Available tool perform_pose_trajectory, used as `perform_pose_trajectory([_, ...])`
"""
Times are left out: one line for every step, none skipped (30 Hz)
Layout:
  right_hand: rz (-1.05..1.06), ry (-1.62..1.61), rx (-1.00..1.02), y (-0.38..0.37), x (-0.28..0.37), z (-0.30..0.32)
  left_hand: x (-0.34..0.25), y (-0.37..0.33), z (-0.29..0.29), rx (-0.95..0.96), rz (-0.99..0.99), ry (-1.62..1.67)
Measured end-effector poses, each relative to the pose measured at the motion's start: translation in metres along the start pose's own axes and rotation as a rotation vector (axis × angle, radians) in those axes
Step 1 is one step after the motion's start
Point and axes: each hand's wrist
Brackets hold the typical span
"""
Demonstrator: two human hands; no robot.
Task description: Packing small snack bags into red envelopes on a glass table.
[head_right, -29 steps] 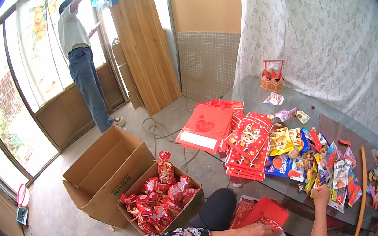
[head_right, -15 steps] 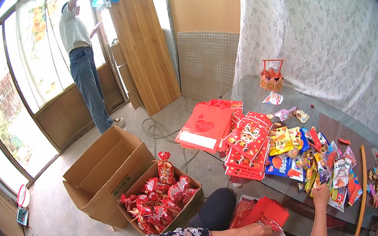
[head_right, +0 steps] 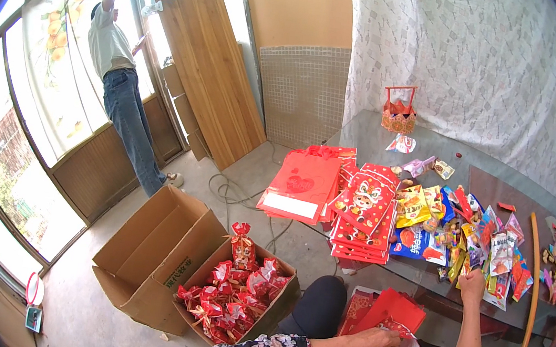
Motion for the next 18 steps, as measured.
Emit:
perform_pose_trajectory([-0.001, 0.0, 0.0, 0.001, 0.001, 0.001, 0.0, 0.0, 0.0, 0.001, 0.0, 0.0])
perform_pose_trajectory([0.0, -0.006, 0.001, 0.001, 0.001, 0.001, 0.0, 0.0, 0.0, 0.003, 0.005, 0.001])
perform_pose_trajectory([0.0, -0.012, 0.002, 0.002, 0.001, 0.002, -0.001, 0.0, 0.0, 0.004, 0.01, 0.002])
perform_pose_trajectory([0.0, -0.012, 0.002, 0.002, 0.001, 0.002, -0.001, -0.001, 0.0, 0.005, 0.009, 0.002])
perform_pose_trajectory([0.006, -0.008, 0.0, 0.001, -0.001, 0.002, -0.002, -0.001, 0.001, 0.011, 0.014, 0.005])
perform_pose_trajectory([0.012, -0.005, -0.002, 0.001, -0.002, 0.001, -0.003, -0.001, 0.001, 0.017, 0.019, 0.008])
perform_pose_trajectory([0.012, -0.005, -0.001, 0.0, -0.003, 0.001, -0.002, -0.001, 0.001, 0.017, 0.019, 0.008])
perform_pose_trajectory([0.013, 0.003, -0.001, 0.0, -0.003, 0.0, -0.002, -0.001, 0.0, 0.016, 0.014, -0.001])
perform_pose_trajectory([0.013, 0.01, -0.001, -0.001, -0.004, 0.0, -0.002, -0.001, 0.0, 0.015, 0.01, -0.011])
perform_pose_trajectory([0.013, 0.01, 0.0, -0.002, -0.006, -0.002, -0.001, -0.001, 0.0, 0.015, 0.01, -0.01])
perform_pose_trajectory([0.011, 0.011, -0.004, -0.002, -0.007, -0.003, -0.001, -0.001, 0.0, 0.017, 0.006, -0.011])
perform_pose_trajectory([0.009, 0.012, -0.008, -0.003, -0.008, -0.004, -0.001, -0.001, 0.0, 0.019, 0.003, -0.012])
perform_pose_trajectory([0.009, 0.012, -0.007, -0.003, -0.009, -0.004, -0.001, -0.001, -0.001, 0.019, 0.003, -0.011])
perform_pose_trajectory([0.012, 0.012, -0.007, -0.004, -0.009, -0.004, -0.001, -0.001, -0.001, 0.023, 0.002, -0.022])
perform_pose_trajectory([0.017, 0.012, -0.006, -0.004, -0.01, -0.005, 0.0, -0.001, -0.001, 0.027, 0.001, -0.034])
perform_pose_trajectory([0.016, 0.012, -0.006, -0.004, -0.009, -0.004, -0.001, -0.001, 0.0, 0.027, 0.001, -0.033])
perform_pose_trajectory([0.015, 0.004, -0.004, -0.003, -0.009, -0.004, -0.001, -0.001, 0.0, 0.032, 0.005, -0.038])
perform_pose_trajectory([0.013, -0.005, -0.002, -0.003, -0.008, -0.004, -0.002, -0.001, 0.001, 0.038, 0.009, -0.043])
Point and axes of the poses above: each hand's wrist, its own y-axis away from the middle knuckle, its own z-axis out of the back of the hand, x = y × z, and after that the axes turned 6 degrees about -z, right-handed
